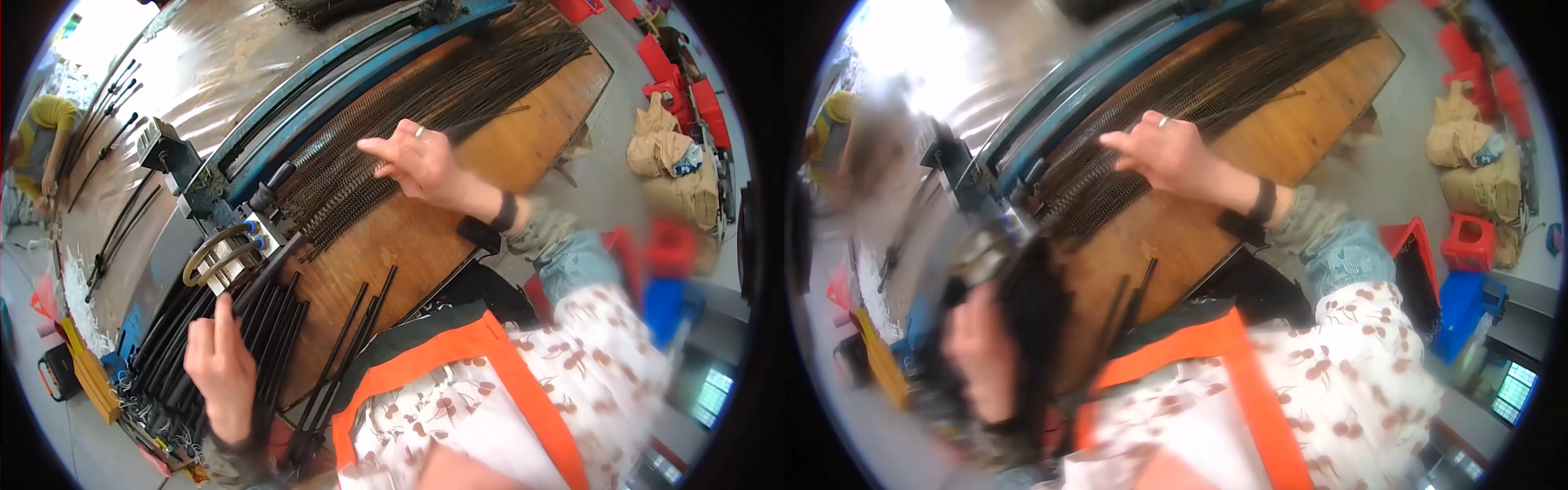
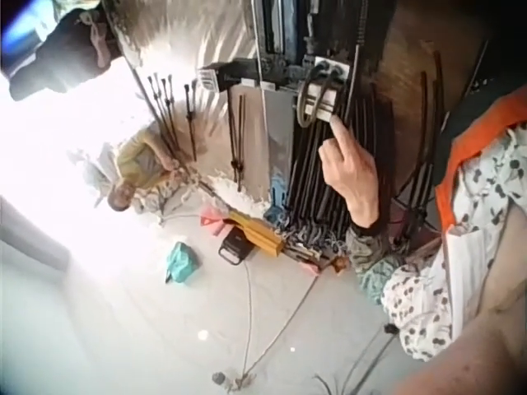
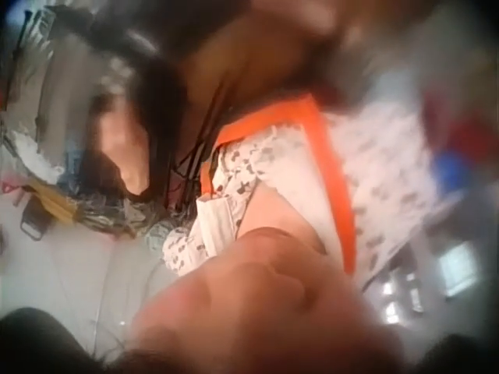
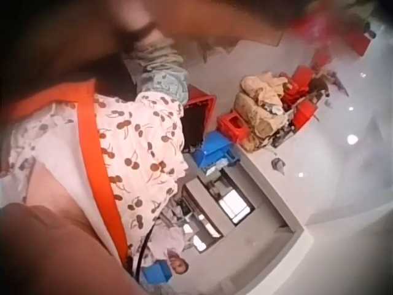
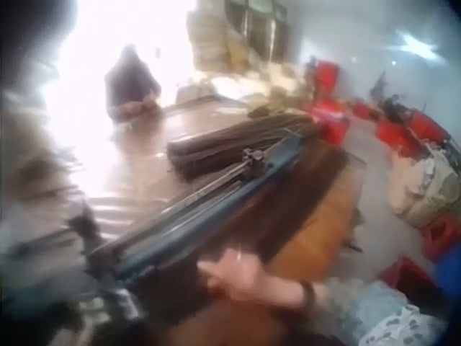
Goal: Arranging and feeding metal rods into a fabrication machine for processing.
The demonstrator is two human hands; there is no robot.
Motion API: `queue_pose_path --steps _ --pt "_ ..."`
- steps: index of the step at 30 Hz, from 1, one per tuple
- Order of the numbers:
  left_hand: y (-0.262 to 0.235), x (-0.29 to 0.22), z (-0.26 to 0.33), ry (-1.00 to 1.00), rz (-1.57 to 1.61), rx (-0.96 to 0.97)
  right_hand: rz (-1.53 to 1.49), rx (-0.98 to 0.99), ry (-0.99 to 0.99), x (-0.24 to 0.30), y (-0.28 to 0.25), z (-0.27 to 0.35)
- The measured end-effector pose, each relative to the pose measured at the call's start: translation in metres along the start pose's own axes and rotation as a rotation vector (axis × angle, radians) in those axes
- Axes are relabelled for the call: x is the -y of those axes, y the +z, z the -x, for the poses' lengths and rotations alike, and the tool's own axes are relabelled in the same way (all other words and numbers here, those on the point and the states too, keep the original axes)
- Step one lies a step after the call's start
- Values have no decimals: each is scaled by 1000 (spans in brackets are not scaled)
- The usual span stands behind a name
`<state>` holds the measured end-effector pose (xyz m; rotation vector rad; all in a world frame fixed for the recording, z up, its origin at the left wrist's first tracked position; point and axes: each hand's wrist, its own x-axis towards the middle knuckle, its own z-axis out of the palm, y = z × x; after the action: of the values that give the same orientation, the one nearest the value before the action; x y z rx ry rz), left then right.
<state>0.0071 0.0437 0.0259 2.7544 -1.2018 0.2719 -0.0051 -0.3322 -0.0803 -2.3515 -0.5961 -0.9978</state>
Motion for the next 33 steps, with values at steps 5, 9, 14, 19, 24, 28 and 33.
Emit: queue_pose_path --steps 5,9,14,19,24,28,33 --pt "-31 5 -48 23 32 -175 -202 -199 31 24 21 -31" --pt "-92 69 -13 -173 -296 -441 139 -69 136 -21 -7 -29" --pt "-129 133 -2 -276 -328 -558 -352 186 548 -24 37 -71" --pt "-121 126 15 -386 -207 -526 -727 276 98 48 117 -195" --pt "-96 147 83 -386 -227 -506 -877 309 48 60 143 -214" --pt "-78 152 96 -548 -167 -386 -928 285 31 60 149 -219" --pt "-67 161 86 -480 -129 -469 -769 396 75 73 162 -233"
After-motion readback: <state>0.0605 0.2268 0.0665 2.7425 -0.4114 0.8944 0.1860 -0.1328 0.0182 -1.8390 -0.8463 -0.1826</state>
